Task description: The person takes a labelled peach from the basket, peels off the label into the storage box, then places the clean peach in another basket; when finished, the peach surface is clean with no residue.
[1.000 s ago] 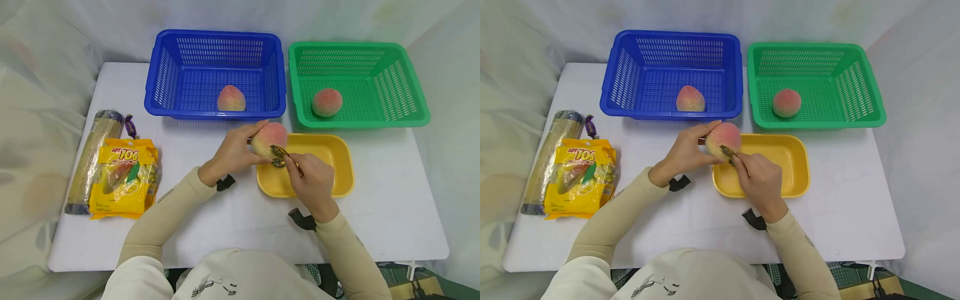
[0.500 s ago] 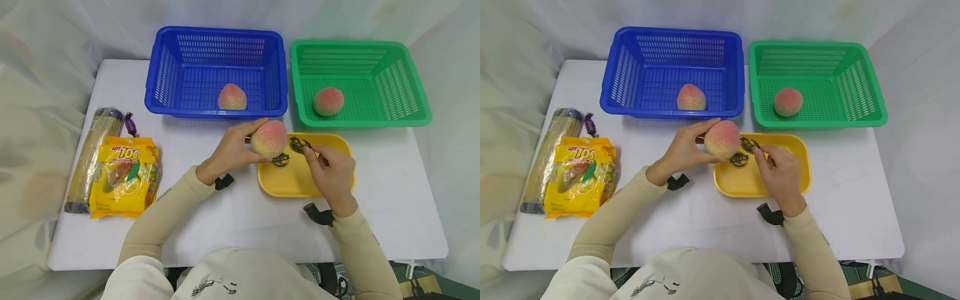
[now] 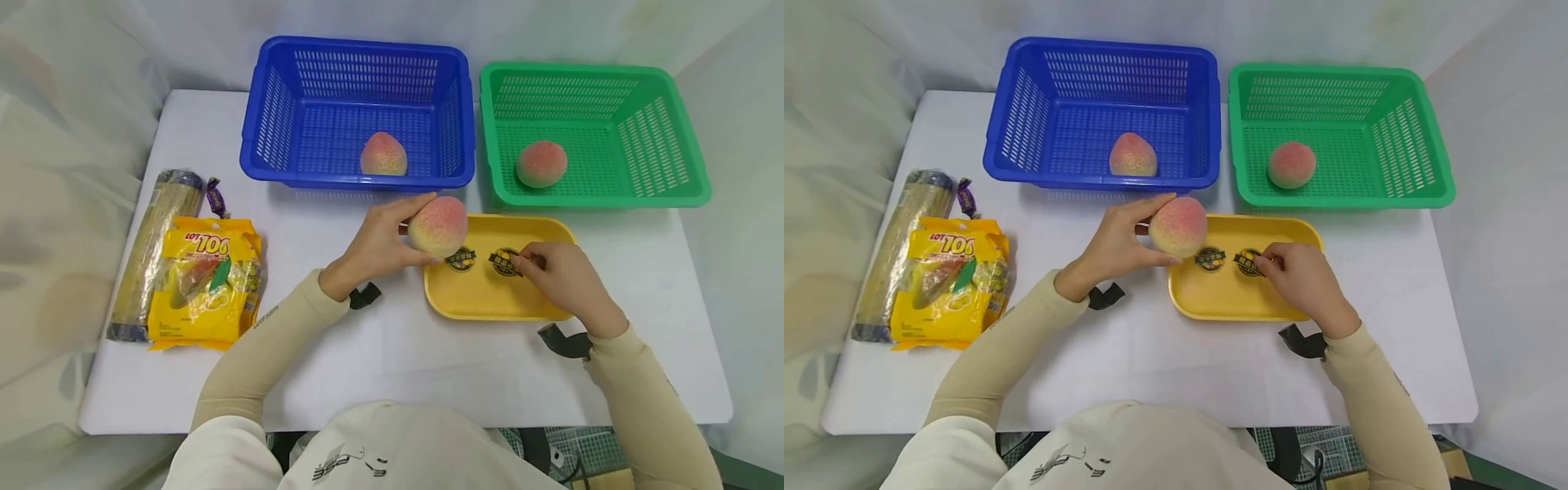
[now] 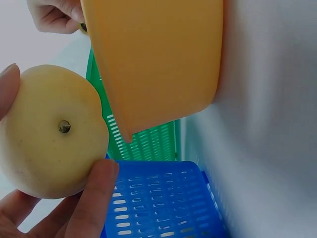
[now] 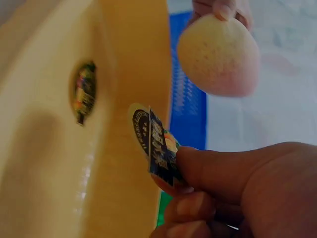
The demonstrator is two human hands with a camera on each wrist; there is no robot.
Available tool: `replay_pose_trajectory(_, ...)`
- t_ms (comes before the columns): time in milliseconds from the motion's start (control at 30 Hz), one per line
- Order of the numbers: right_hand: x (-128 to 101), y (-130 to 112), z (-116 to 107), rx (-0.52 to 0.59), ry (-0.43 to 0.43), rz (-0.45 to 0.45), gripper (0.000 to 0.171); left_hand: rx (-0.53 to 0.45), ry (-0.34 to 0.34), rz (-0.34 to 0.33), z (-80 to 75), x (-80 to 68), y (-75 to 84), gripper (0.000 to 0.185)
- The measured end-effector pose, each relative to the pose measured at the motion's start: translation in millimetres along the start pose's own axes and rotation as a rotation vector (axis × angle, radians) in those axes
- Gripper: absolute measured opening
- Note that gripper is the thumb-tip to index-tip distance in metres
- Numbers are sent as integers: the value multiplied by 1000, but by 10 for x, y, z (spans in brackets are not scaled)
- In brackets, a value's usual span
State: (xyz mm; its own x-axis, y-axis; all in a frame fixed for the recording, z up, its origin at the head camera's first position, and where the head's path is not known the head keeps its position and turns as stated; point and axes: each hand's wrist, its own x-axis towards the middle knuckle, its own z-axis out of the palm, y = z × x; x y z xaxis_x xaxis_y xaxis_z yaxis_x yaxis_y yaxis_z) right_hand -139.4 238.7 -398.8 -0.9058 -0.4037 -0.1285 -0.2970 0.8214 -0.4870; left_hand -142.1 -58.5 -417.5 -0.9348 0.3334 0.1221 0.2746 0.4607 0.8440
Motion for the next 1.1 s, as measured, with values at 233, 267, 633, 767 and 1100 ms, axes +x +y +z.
replay_pose_trajectory(233,187,53,-65,-56,-324,-23,23,-14,-10,8,35,-26,-44,92)
replay_pose_trajectory(267,222,64,-60,-57,-351,-20,23,-11,-13,5,38,-28,-47,93)
replay_pose_trajectory(633,566,168,42,-54,-500,-68,29,4,-17,-1,59,-7,-61,93)
replay_pose_trajectory(767,627,189,56,-81,-495,-63,32,9,-21,-8,52,-2,-62,94)
replay_pose_trajectory(1100,644,262,136,-133,-462,-27,23,13,-21,-12,42,-15,-68,93)
